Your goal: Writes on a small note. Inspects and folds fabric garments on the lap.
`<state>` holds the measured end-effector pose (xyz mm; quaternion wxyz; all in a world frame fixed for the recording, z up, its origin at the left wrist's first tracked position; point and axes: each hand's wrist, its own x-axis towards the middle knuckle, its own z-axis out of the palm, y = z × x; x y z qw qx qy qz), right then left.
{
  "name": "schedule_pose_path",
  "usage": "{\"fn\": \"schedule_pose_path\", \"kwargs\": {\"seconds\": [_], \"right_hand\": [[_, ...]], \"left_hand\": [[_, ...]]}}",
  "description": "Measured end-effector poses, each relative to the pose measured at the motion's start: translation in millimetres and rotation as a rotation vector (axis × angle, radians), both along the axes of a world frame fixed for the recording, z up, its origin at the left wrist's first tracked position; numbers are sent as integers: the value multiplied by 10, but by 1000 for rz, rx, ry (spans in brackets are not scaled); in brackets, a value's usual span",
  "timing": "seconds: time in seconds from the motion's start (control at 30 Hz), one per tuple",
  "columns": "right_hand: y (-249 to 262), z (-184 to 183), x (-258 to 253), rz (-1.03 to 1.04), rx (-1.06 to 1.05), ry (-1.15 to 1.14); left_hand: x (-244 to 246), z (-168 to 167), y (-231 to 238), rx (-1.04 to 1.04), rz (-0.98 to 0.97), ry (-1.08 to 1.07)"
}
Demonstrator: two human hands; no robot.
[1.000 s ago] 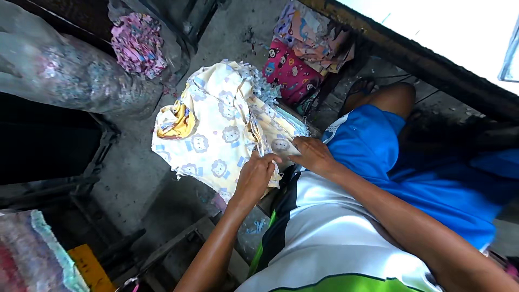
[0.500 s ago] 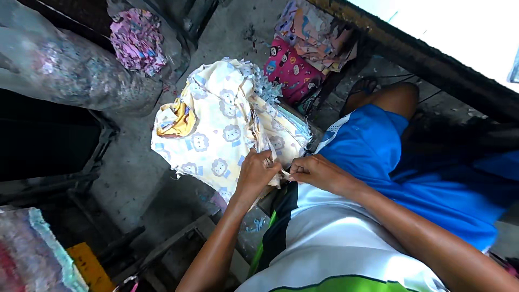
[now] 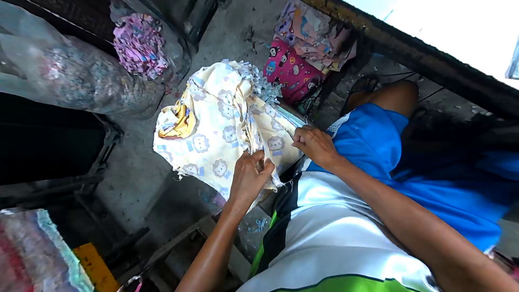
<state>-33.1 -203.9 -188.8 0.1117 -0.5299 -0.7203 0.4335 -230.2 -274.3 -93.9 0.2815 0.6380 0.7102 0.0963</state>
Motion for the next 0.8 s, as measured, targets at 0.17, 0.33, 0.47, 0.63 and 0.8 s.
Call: {"fn": "schedule_pose_path", "kwargs": {"seconds": [0.17, 0.33, 0.47, 0.63, 0.8], "right_hand": [[-189, 88, 64, -50, 70, 139], [-258, 160, 99, 116, -124, 33], [-332, 365, 110, 200, -82, 42], [-430, 703, 109, 253, -203, 128], [-299, 474, 167, 176, -134, 146]], "left_hand": [[66, -137, -31, 64, -56, 38], [96, -149, -25, -103, -133, 44], [177, -149, 3, -190, -138, 73], [237, -203, 77, -171, -34, 2], [25, -90, 53, -123, 30, -85]]}}
